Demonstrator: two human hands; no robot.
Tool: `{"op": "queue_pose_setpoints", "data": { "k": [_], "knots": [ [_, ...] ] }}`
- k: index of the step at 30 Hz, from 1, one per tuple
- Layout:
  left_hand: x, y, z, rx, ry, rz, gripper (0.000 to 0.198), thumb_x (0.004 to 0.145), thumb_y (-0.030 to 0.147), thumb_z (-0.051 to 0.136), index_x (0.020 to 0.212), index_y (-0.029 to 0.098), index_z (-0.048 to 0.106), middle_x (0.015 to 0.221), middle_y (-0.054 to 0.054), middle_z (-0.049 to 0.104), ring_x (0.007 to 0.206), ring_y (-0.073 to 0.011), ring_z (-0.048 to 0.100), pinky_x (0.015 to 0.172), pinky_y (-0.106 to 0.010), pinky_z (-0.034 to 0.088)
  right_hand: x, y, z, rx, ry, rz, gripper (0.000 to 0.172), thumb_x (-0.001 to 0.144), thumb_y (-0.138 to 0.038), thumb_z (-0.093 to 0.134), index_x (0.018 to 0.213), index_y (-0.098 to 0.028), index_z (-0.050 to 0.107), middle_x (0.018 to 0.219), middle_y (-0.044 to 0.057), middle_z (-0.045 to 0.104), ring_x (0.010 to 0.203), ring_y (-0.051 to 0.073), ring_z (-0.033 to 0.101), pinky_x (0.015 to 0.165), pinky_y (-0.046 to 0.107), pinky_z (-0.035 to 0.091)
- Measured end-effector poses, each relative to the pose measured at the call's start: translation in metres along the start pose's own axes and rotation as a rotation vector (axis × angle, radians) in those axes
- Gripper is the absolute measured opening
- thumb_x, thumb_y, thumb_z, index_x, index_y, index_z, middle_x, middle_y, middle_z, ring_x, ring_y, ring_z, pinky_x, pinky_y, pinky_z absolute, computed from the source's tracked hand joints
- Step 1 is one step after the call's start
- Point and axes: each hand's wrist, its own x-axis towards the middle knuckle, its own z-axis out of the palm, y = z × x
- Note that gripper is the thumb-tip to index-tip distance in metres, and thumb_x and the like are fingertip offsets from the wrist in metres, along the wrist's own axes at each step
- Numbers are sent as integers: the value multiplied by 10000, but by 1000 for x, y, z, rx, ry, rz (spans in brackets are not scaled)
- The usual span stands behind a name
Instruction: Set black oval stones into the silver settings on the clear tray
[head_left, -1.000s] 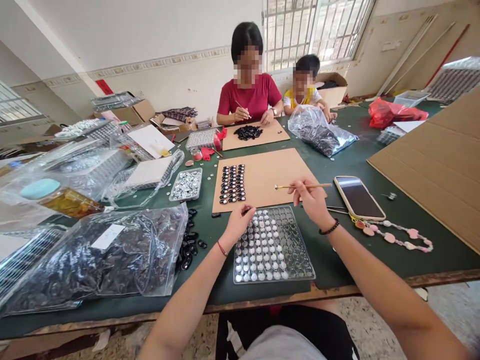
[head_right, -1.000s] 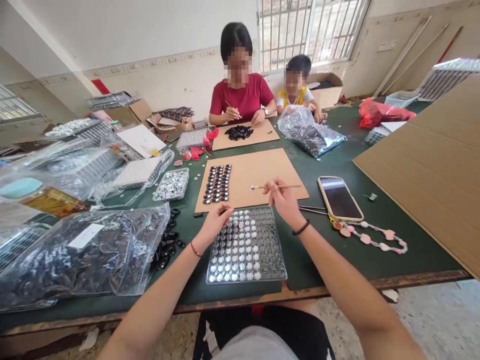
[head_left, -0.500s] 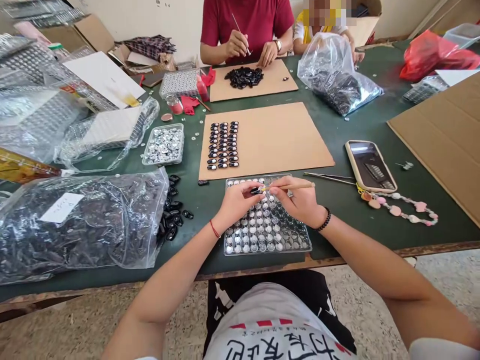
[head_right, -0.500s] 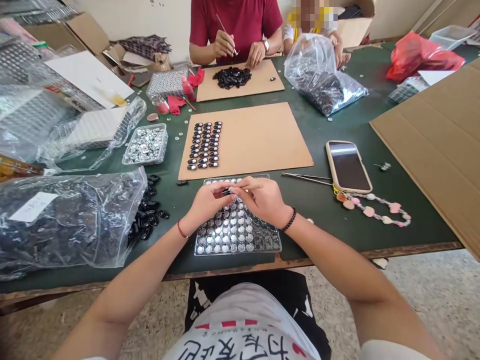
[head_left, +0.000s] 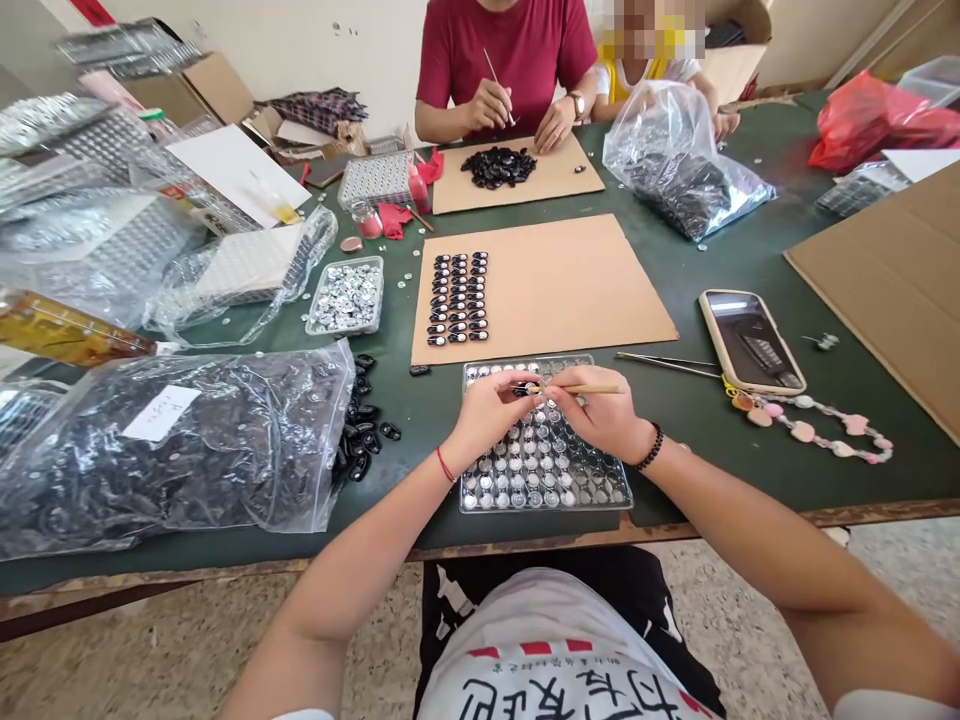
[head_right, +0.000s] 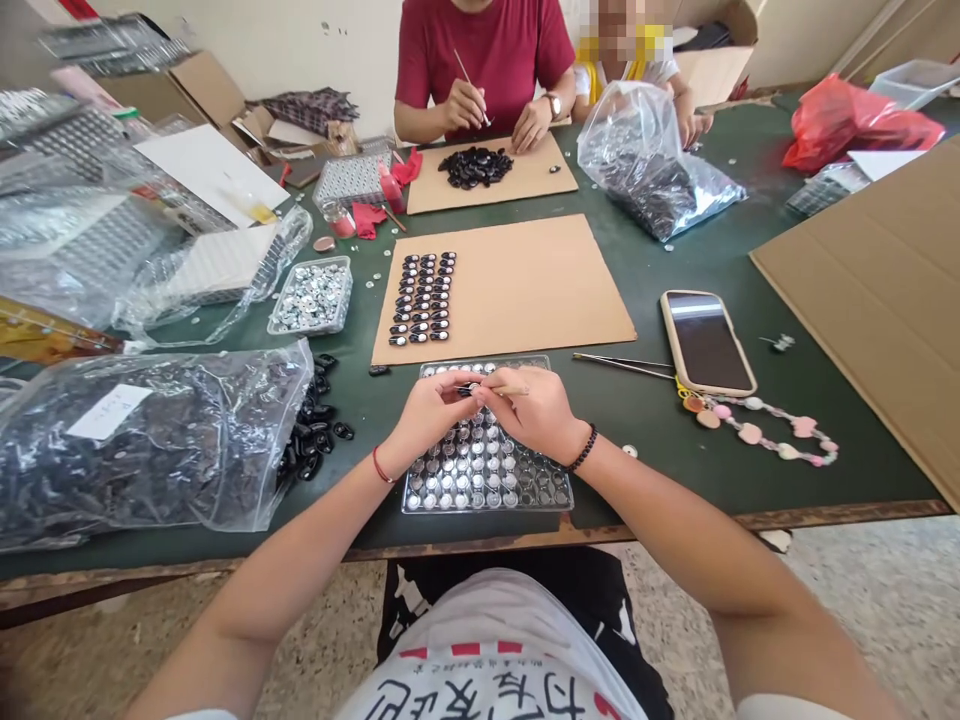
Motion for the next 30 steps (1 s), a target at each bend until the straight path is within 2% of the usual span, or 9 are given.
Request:
{"op": "queue_pose_setpoints", "data": {
  "k": [5,9,21,25,27,30],
  "knots": [
    [0,-1,1,-30,-14,4,368,682,352,605,970,122,600,738,-62,634,561,-111,554,540,-228,471,0,0,2,-49,25,-23,97,815,-211,472,740,-178,525,591,12,592,521,114,515,524,231,380],
    [0,0,1,-51,-24,15,362,685,335,604,980,124,596,757,-64,631,576,-108,546,545,-224,467,-1,1,2,-51,22,16,95,815,-218,470,751,-176,527,594,14,594,533,116,523,536,234,388],
    [-1,0,-2,7,27,40,362,697,392,579,944,129,610,674,-46,618,531,-106,529,513,-222,443,-1,1,7,-5,-27,64,147,828,-238,442,745,-170,543,615,27,593,572,121,534,573,240,388],
    [-2,2,-1,-3,87,43,325,685,387,591,887,134,622,688,-46,619,548,-111,535,510,-220,437,-3,-2,10,68,-46,101,180,833,-270,424,722,-180,533,605,26,564,563,122,505,566,247,371],
    [-3,4,-1,-44,118,17,297,665,354,616,857,128,620,691,-43,613,538,-101,519,494,-212,425,-1,-4,12,164,-50,181,200,828,-309,429,701,-185,520,607,22,540,559,122,490,561,252,366],
    [-3,8,-3,-170,102,-50,276,639,294,644,848,118,605,677,-31,598,515,-83,494,480,-203,417,6,-4,13,525,-25,506,259,826,-408,396,705,-191,469,603,1,503,468,101,455,475,242,352]
  ]
}}
